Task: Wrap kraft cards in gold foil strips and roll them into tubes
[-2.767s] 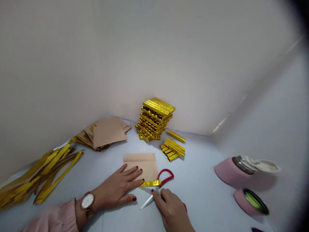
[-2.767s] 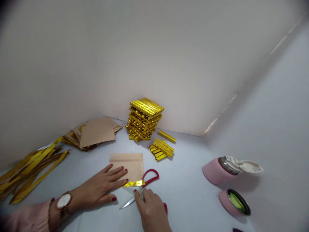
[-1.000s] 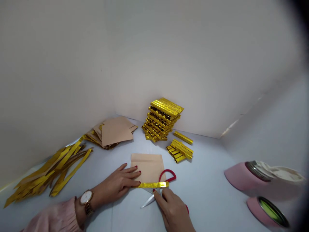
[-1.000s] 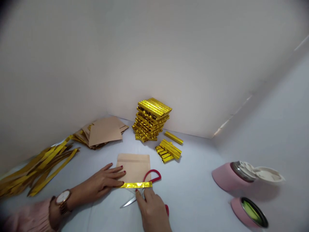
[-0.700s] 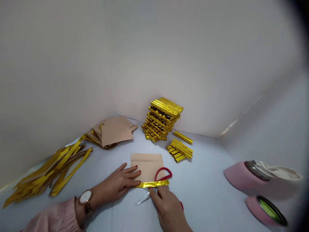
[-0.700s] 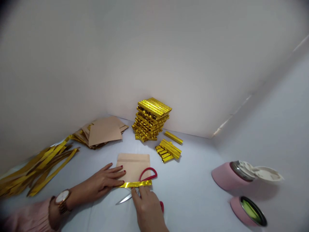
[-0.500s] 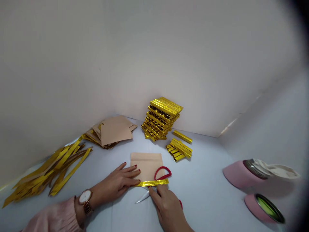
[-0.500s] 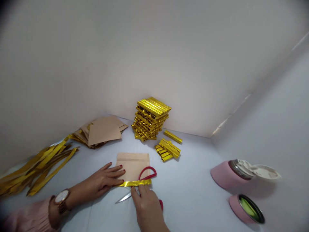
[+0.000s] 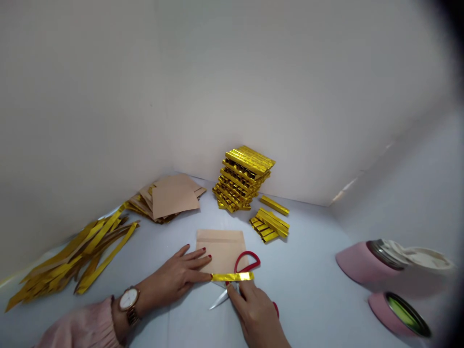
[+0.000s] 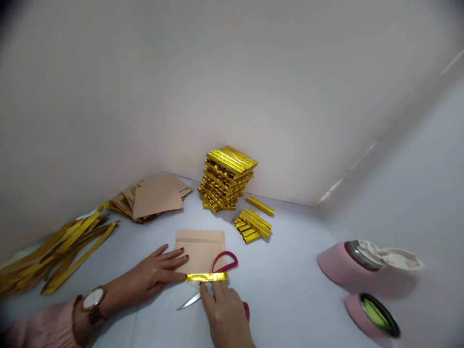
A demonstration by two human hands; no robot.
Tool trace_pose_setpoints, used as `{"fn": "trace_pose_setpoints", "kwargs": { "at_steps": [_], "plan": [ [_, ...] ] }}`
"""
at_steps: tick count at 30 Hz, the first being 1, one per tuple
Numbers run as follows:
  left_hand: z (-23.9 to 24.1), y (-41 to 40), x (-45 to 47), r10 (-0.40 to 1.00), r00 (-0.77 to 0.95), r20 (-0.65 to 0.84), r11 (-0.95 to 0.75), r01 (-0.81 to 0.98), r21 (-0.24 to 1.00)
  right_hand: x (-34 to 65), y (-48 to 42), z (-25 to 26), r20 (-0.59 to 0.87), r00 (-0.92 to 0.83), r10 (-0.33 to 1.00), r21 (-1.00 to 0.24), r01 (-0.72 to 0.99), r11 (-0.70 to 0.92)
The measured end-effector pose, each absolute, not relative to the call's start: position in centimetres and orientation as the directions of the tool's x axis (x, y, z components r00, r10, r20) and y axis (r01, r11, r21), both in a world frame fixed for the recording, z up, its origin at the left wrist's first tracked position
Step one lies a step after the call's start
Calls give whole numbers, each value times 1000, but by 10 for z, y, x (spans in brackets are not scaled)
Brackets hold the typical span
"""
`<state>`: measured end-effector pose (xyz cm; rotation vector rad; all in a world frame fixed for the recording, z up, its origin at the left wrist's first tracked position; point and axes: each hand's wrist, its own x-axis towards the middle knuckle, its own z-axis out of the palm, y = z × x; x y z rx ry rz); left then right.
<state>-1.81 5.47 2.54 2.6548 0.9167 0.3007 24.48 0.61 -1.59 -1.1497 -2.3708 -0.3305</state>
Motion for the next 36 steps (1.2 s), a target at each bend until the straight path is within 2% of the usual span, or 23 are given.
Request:
{"fn": "trace_pose_setpoints", "kwargs": {
  "at_steps": [18,36],
  "plan": [
    [30,50,-17,605,791,92,-772,555,310,257,19,-17,525,-496,692,-29,802,597],
    [28,50,-17,603,792,96,-782,563,269,254,13,-19,474,-542,694,-54,768,638]
  ]
}}
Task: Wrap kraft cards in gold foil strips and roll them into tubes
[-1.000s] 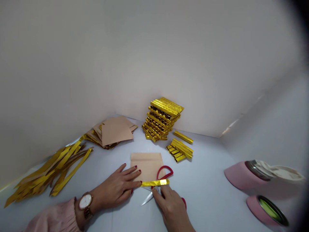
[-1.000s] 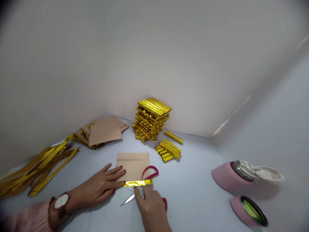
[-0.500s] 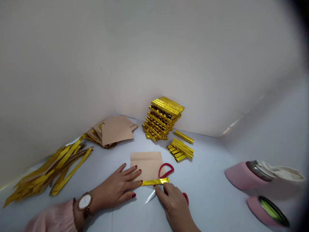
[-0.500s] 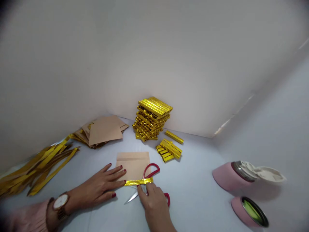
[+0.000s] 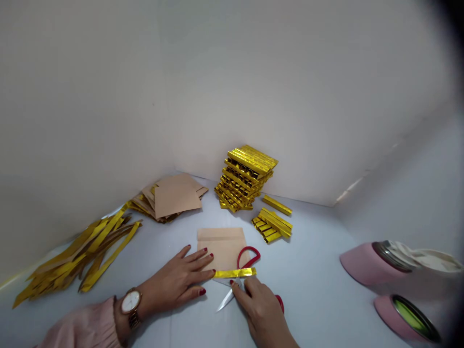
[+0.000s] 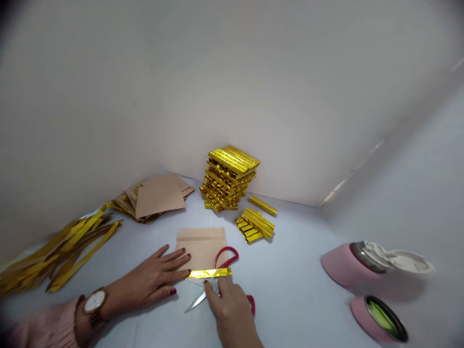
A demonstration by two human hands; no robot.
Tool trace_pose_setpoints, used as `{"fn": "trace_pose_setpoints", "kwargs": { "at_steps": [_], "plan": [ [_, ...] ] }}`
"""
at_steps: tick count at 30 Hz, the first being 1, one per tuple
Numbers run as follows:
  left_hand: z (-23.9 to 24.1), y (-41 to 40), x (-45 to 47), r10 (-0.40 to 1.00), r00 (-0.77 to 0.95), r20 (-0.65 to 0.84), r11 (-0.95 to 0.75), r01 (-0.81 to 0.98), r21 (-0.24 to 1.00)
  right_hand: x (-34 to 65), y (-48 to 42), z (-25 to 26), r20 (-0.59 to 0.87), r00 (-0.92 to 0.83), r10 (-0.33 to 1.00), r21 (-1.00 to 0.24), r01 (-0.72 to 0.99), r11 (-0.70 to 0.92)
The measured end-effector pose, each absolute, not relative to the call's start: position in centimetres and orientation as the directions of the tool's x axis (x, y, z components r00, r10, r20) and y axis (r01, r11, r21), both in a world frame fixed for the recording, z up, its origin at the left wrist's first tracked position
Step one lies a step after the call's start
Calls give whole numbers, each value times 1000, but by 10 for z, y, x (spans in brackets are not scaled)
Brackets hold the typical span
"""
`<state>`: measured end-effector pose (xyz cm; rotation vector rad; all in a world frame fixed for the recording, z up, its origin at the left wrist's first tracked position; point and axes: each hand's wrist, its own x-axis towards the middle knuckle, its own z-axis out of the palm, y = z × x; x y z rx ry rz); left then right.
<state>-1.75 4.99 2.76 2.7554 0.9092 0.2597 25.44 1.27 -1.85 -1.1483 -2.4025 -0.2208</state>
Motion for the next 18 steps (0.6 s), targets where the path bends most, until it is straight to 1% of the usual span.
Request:
{"fn": "trace_pose_setpoints", "kwargs": {
  "at_steps": [13,18],
  "plan": [
    [28,50,-17,609,789,83,-769,561,306,233,13,-14,450,-531,719,-49,788,613],
    [30,50,-17,618,783,70,-756,566,329,232,13,-9,458,-560,690,-32,766,642]
  ]
}}
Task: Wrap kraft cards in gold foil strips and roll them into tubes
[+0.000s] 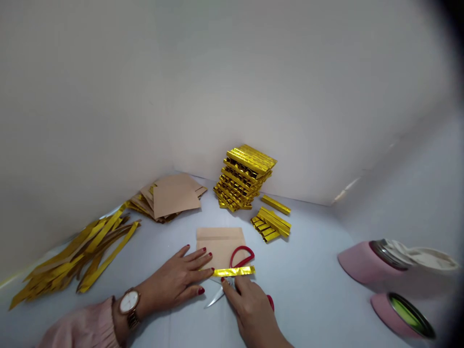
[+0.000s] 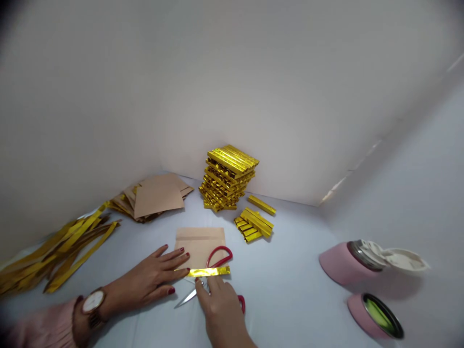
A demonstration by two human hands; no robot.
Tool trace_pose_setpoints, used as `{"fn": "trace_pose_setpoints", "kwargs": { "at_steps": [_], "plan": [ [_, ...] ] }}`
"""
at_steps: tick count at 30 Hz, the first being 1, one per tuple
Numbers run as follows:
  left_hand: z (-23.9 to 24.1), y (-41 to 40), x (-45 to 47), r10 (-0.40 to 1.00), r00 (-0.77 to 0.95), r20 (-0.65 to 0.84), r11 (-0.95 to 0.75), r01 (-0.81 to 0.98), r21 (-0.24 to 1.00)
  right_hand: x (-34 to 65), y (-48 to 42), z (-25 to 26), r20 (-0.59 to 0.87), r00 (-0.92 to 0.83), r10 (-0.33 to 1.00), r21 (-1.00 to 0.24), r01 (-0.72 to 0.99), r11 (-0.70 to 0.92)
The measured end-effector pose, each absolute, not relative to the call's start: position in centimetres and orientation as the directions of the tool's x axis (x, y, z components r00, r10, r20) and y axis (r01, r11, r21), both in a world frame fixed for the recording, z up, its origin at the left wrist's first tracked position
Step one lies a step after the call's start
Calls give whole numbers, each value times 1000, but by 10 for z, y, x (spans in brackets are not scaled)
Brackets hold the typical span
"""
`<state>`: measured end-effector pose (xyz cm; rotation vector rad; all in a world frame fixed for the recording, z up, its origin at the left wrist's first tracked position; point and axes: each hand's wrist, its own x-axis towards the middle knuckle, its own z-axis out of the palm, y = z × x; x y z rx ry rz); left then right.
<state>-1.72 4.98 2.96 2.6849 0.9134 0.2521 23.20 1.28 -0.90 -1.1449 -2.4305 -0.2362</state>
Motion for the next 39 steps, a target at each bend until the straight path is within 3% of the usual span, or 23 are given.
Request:
{"fn": "trace_pose_setpoints", "kwargs": {
  "at_steps": [18,39],
  "plan": [
    [26,52,-26,746,634,205,-641,599,479,233,10,-12,508,-537,673,-13,776,630],
    [19,53,-22,726,656,205,-672,616,410,232,10,-10,528,-546,651,-10,762,648]
  ]
}}
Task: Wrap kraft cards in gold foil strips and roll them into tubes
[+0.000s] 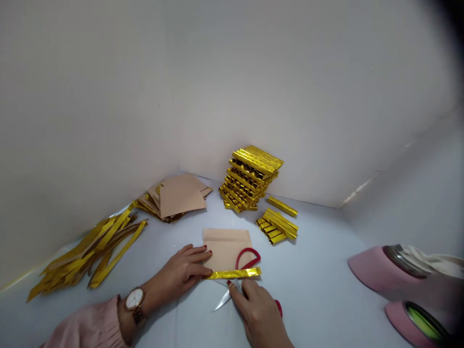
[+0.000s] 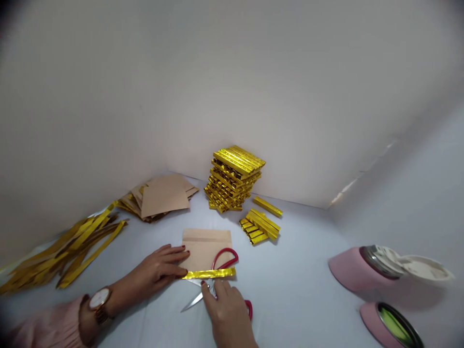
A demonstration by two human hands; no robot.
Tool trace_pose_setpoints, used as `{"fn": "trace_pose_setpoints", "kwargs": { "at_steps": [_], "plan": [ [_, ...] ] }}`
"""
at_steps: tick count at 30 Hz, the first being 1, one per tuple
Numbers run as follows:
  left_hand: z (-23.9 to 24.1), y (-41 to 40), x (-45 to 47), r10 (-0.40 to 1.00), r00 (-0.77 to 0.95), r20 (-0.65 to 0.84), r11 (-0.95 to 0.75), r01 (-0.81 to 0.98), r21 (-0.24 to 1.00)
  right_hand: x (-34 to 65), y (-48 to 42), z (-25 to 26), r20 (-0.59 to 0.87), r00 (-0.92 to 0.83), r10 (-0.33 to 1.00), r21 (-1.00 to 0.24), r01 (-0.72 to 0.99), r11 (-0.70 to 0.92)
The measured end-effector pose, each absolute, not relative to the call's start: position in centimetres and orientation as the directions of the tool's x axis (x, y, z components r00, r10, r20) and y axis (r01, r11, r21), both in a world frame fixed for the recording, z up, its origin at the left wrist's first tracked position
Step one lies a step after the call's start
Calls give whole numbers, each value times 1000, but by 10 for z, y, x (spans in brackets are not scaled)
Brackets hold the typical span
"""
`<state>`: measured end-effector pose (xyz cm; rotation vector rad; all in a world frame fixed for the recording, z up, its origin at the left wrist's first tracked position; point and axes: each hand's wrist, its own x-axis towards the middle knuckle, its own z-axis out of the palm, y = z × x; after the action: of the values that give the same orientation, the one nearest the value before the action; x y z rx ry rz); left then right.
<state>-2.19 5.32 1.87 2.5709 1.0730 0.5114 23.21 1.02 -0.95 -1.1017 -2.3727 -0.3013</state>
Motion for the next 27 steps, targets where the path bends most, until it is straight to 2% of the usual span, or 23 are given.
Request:
{"fn": "trace_pose_setpoints", "kwargs": {
  "at_steps": [14,27],
  "plan": [
    [23,56,-21,703,667,247,-694,566,446,228,13,-10,482,-567,668,-41,746,664],
    [22,57,-19,708,653,270,-693,565,448,228,10,-17,536,-558,633,-35,735,677]
  ]
}}
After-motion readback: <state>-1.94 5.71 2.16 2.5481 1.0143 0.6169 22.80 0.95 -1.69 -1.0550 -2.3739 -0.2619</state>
